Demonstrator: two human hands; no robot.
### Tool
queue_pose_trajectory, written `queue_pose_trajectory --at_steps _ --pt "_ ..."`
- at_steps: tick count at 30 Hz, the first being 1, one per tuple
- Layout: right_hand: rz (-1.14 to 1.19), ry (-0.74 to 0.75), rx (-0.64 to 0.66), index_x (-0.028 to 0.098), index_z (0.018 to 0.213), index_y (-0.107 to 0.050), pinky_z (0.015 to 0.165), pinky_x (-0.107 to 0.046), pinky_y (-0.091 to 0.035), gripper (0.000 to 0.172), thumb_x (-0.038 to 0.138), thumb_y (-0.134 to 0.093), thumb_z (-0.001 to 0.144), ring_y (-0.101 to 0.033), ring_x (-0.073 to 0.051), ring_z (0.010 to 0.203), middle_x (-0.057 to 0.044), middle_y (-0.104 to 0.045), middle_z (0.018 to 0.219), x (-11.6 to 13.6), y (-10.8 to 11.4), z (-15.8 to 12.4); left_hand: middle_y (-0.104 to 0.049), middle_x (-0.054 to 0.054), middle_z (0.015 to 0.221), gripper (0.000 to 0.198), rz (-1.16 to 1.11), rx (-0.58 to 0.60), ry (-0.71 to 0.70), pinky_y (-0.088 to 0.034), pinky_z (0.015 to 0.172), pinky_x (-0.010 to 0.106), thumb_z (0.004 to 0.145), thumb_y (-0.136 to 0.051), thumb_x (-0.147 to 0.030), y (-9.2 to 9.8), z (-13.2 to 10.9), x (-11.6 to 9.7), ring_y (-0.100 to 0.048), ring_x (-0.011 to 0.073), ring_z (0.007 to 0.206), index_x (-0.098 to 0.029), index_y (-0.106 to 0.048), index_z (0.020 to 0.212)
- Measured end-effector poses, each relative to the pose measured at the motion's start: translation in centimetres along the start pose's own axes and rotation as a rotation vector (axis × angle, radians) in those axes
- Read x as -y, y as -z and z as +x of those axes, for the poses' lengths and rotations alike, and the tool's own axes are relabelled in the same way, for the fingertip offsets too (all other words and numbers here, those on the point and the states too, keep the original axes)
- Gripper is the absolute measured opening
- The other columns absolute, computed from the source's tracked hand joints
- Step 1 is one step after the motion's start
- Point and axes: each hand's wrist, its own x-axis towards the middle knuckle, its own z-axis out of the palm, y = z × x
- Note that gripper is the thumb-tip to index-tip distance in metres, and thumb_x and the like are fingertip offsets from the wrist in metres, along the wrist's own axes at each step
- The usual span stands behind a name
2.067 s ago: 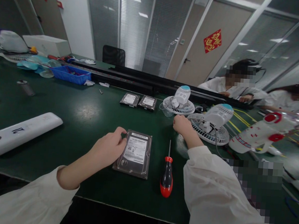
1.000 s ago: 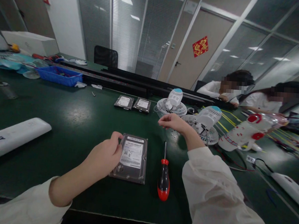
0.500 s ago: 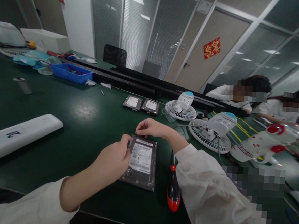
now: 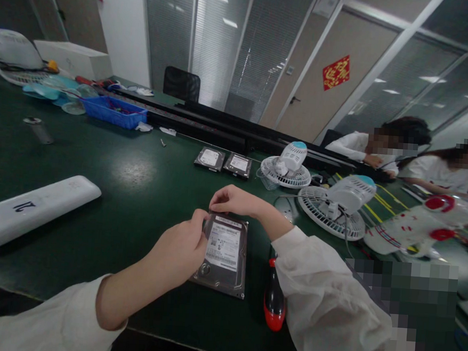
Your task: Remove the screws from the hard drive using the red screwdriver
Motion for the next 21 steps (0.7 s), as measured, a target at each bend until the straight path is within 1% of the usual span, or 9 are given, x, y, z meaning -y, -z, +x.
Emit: queue_pose_trajectory --at_steps 6,16,21 --pt "-0.029 -0.011 -0.016 0.011 0.078 -0.073 0.061 -0.021 -0.047 0.004 0.011 -0.069 0.078 -0.057 -0.007 0.061 0.001 -0.069 0.07 0.27 -0.11 -0.06 -0.068 0.009 0.094 0.032 -0.001 -0.006 -0.022 -0.044 0.066 0.034 0.098 -0.034 -0.022 -0.21 0.06 0.32 -0.067 0.0256 0.083 -0.019 -0.046 0.127" --pt "-0.059 -0.003 -0.039 0.01 0.079 -0.074 0.063 -0.021 -0.048 0.005 0.012 -0.069 0.079 -0.058 -0.007 0.062 0.0 -0.07 0.071 0.49 -0.13 -0.26 -0.07 0.011 0.104 0.036 0.036 0.024 0.0 -0.047 0.071 0.035 0.098 -0.034 -0.024 0.08 -0.12 0.11 -0.069 0.0279 0.093 -0.02 -0.046 0.132" --pt "-0.06 0.011 -0.042 0.011 0.08 -0.075 0.063 -0.022 -0.048 0.007 0.013 -0.069 0.079 -0.06 -0.008 0.063 -0.001 -0.072 0.073 0.39 -0.09 -0.34 -0.07 0.011 0.102 0.036 0.009 0.022 -0.008 -0.048 0.071 0.036 0.099 -0.034 -0.027 -0.1 -0.03 0.5 -0.069 0.0277 0.091 -0.02 -0.047 0.132"
